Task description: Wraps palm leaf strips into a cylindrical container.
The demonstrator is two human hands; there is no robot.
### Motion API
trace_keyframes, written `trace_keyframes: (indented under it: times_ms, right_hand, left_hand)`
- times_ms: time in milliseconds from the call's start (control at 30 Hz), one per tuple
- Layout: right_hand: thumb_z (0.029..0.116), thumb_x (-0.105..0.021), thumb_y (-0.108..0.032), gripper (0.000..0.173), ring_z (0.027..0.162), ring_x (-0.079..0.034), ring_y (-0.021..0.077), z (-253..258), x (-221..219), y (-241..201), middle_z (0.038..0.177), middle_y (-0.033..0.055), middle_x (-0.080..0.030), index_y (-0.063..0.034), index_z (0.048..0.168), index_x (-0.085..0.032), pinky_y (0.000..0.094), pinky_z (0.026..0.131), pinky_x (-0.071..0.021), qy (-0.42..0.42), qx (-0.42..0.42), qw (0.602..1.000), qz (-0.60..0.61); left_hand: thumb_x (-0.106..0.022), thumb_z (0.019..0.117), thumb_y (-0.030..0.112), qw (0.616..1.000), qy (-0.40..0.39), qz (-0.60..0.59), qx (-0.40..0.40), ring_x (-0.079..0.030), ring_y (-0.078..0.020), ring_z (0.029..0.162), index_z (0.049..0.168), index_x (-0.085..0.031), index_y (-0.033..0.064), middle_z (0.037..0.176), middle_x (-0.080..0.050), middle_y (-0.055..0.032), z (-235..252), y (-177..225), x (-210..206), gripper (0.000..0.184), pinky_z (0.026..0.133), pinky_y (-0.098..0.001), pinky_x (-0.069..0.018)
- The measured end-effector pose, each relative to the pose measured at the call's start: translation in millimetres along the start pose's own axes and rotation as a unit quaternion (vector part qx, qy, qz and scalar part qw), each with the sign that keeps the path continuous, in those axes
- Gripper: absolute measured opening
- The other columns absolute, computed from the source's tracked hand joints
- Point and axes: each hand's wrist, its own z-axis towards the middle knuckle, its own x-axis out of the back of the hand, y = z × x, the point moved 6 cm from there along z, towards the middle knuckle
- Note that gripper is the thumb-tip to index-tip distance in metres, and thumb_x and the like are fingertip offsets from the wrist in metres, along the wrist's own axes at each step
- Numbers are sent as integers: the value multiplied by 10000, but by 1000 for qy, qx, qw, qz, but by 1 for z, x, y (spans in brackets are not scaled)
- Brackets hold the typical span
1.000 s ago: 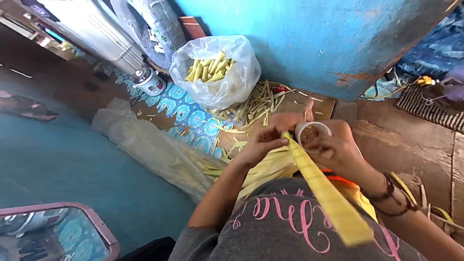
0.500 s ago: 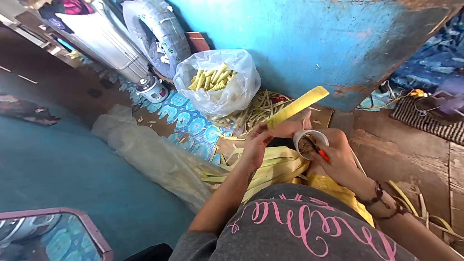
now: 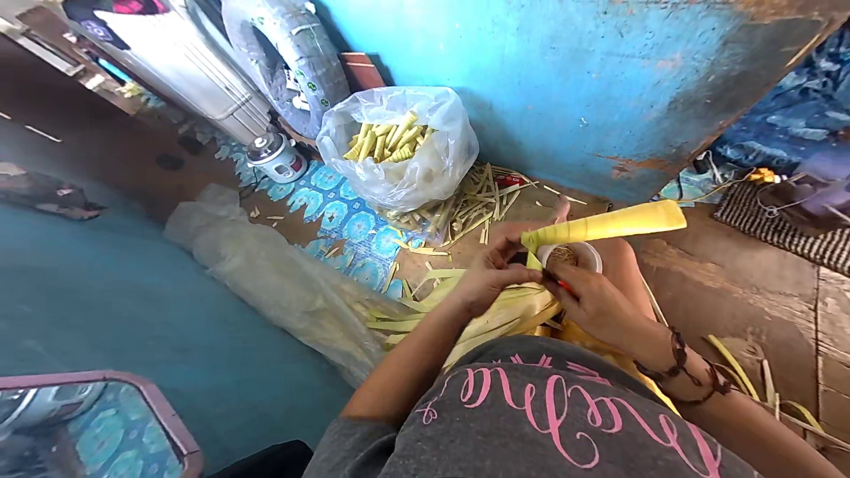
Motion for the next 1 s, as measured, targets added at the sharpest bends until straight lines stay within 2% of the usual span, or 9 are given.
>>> trace_keyframes:
  times_ms: [233,333,400,467,600,733,800,900,1000]
  right_hand:
    - [1079,-472,-272,340,723,-640,308,-42,-31,43,803,164,-643,9,1144,-653,500,700,-533,-180,-110,977,37]
    - [1075,-492,-281,346,845,-664,341,-53,-36,54,913,199,-670,3,1192,-651,526,798,-529,-232,-133,963,42]
    - [1079,-508,-285,366,994,-663,394,-58,-41,59,1059,246,-678,3,1272,-627,580,898,-504,-295,-155,942,40]
    - [1077,-513,-298,378,1075,-638,405,-62,-50,67,1140,250,-661,-15,1308,-611,601,939,-475,-352,-166,921,27]
    - [1002,-638,-277,396,1213,-593,418,-59,-60,82,1261,244,-642,6,1278,-647,602,1055,-425,-329,-145,933,-29]
    - [919,-723,-161,360,1096,-635,393,-60,-60,83,1168,217,-665,-12,1238,-654,584,980,-482,-326,-173,929,-34]
    - [924,-717,-155,340,1073,-645,384,-61,-59,81,1143,207,-676,-27,1234,-660,581,957,-492,-331,-188,924,-39]
    - [927,-708,-150,334,1087,-647,376,-61,-58,80,1150,203,-678,-33,1236,-660,572,956,-495,-333,-198,921,-41]
    - [933,-704,-164,338,1095,-645,359,-63,-56,80,1170,191,-675,-39,1245,-660,554,969,-495,-323,-200,925,-33]
  left_hand:
    - [-559,1023,83,956,279,-7,-90,-591,-42,810,1523,-325,71,1194,-602,-42,51,55,170,552,728,-205,-510]
    - [-708,938,85,932,343,85,-83,-575,-176,1201,1590,-261,67,1526,-442,-155,47,43,189,791,963,-323,-508]
    - [-762,906,141,922,325,191,-86,-360,-302,1481,1615,-231,52,1656,-253,-203,34,25,180,890,1179,-453,-362]
    - [-756,919,191,913,296,268,-79,-339,-325,1492,1578,-320,23,1631,-311,-215,20,4,167,808,1191,-496,-330]
    - [-679,978,151,924,206,322,-30,-609,-281,1228,1371,-557,-25,1347,-614,-200,-16,-24,131,447,1030,-467,-505]
    - [-676,971,186,911,120,395,-14,-680,-176,1001,1079,-701,-10,1030,-721,-104,-42,-44,106,225,935,-399,-541]
    - [-649,988,245,885,101,454,2,-667,-193,1106,1126,-720,21,1122,-725,-103,-43,-56,104,272,1009,-404,-510]
    - [-680,977,324,853,43,511,95,-503,-327,1380,1448,-550,58,1464,-547,-188,-23,-93,121,556,1165,-516,-382]
    - [-745,934,374,841,12,515,163,-556,-369,1304,1450,-518,35,1382,-585,-235,-8,-107,129,658,1118,-541,-418]
